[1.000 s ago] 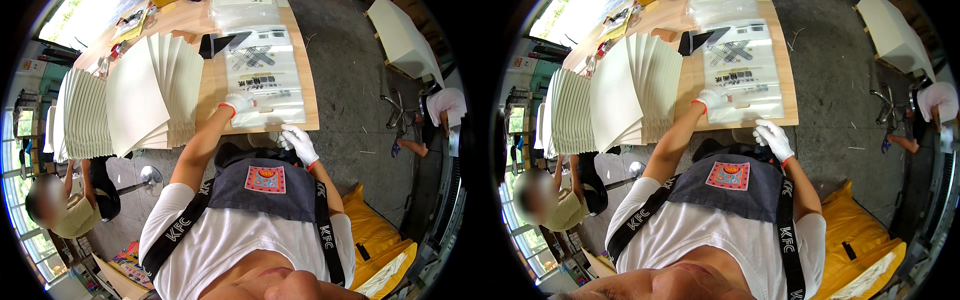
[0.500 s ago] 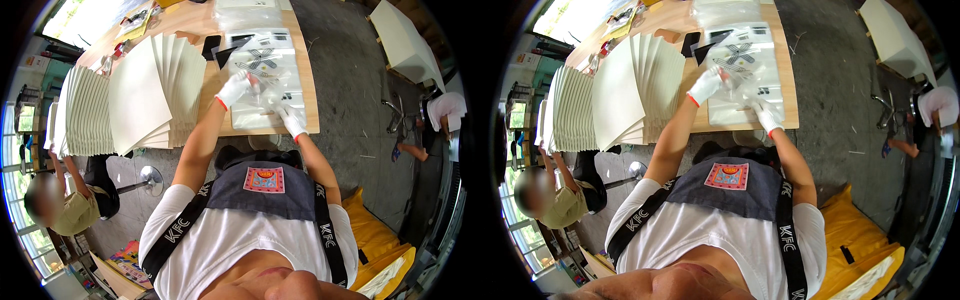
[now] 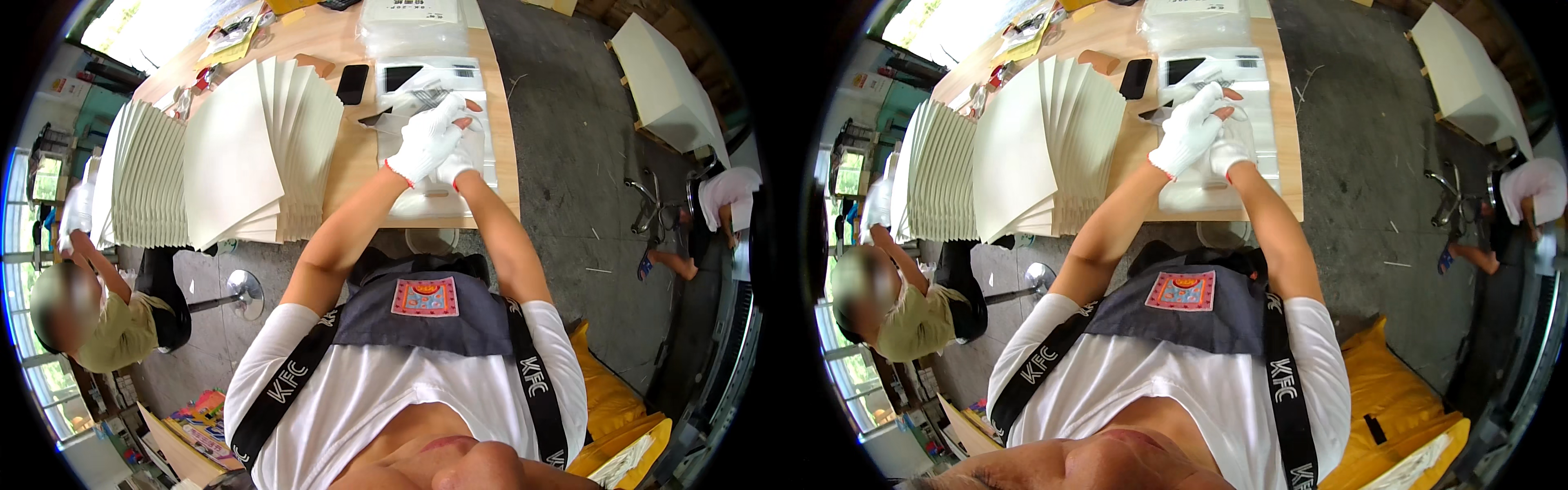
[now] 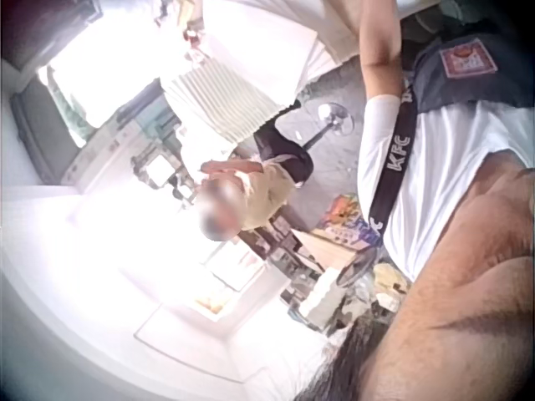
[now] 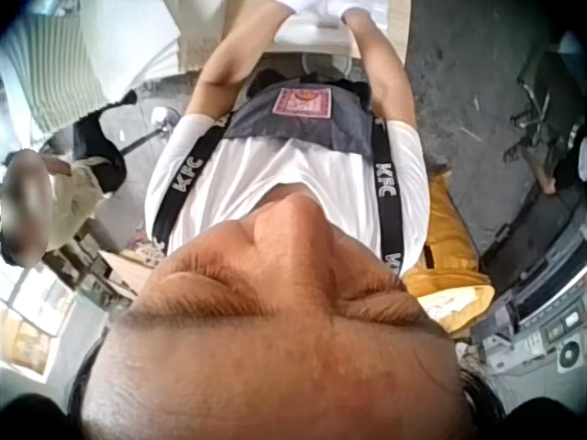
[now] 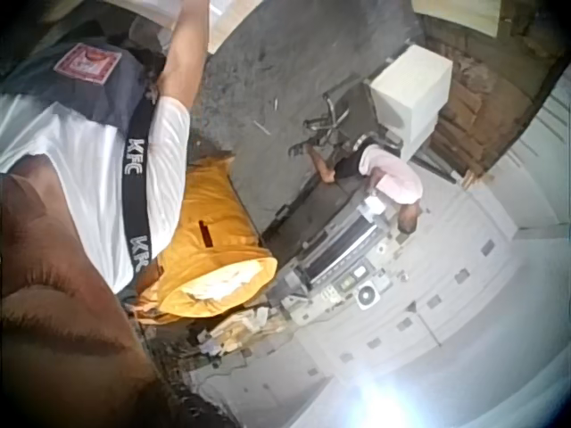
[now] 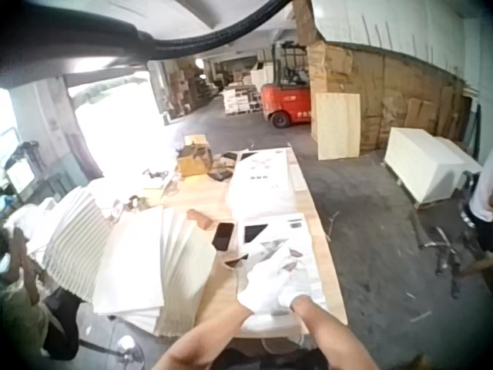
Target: The person repeatedly picks up stacks of white paper, places them into clear plastic packaging, and seals the packages. The person stacks the finished packages on the table. Another person is visible in the background handling similar materials.
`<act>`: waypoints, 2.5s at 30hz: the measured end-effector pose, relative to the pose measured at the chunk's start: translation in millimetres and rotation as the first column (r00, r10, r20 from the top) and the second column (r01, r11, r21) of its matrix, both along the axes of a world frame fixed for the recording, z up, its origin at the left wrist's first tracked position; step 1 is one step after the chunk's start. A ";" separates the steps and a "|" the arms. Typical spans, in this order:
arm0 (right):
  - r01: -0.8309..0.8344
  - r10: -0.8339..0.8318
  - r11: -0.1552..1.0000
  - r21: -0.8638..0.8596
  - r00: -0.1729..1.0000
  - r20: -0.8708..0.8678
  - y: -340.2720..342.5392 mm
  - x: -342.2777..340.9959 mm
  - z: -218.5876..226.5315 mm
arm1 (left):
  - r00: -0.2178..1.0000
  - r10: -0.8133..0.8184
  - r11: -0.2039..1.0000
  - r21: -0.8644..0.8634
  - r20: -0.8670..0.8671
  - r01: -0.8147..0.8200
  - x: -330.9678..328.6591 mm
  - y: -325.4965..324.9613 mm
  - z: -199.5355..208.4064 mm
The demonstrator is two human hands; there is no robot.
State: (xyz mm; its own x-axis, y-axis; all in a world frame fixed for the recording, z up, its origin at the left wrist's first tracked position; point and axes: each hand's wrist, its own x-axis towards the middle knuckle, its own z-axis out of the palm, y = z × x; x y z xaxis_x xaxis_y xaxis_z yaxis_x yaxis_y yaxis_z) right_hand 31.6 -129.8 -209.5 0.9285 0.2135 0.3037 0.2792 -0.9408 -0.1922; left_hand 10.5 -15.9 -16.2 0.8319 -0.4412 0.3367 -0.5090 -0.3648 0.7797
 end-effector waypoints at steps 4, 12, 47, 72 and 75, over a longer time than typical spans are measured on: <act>-0.112 0.282 0.899 0.422 0.887 -0.366 -28.4 21.0 24.5 | 0.965 0.098 0.916 0.357 0.243 -0.183 4.9 17.5 -9.7; 0.021 0.312 0.845 0.535 0.792 -0.524 -20.5 -107.7 268.8 | 0.802 0.173 0.948 0.125 0.572 -0.294 -107.7 150.8 30.8; 0.385 0.906 0.008 0.923 0.388 -0.169 123.0 -55.8 150.9 | 0.601 -0.003 0.584 -0.490 -0.799 -0.648 -237.2 304.9 23.9; 0.166 -0.160 0.941 0.296 0.986 -0.045 -77.7 -271.3 161.2 | 0.966 0.162 0.969 0.219 -0.200 -0.117 21.3 32.2 -52.0; 0.248 -0.231 0.968 0.047 0.945 -0.232 -78.3 -266.9 128.8 | 0.887 -0.154 0.984 -0.146 -0.436 0.099 24.6 34.2 -14.9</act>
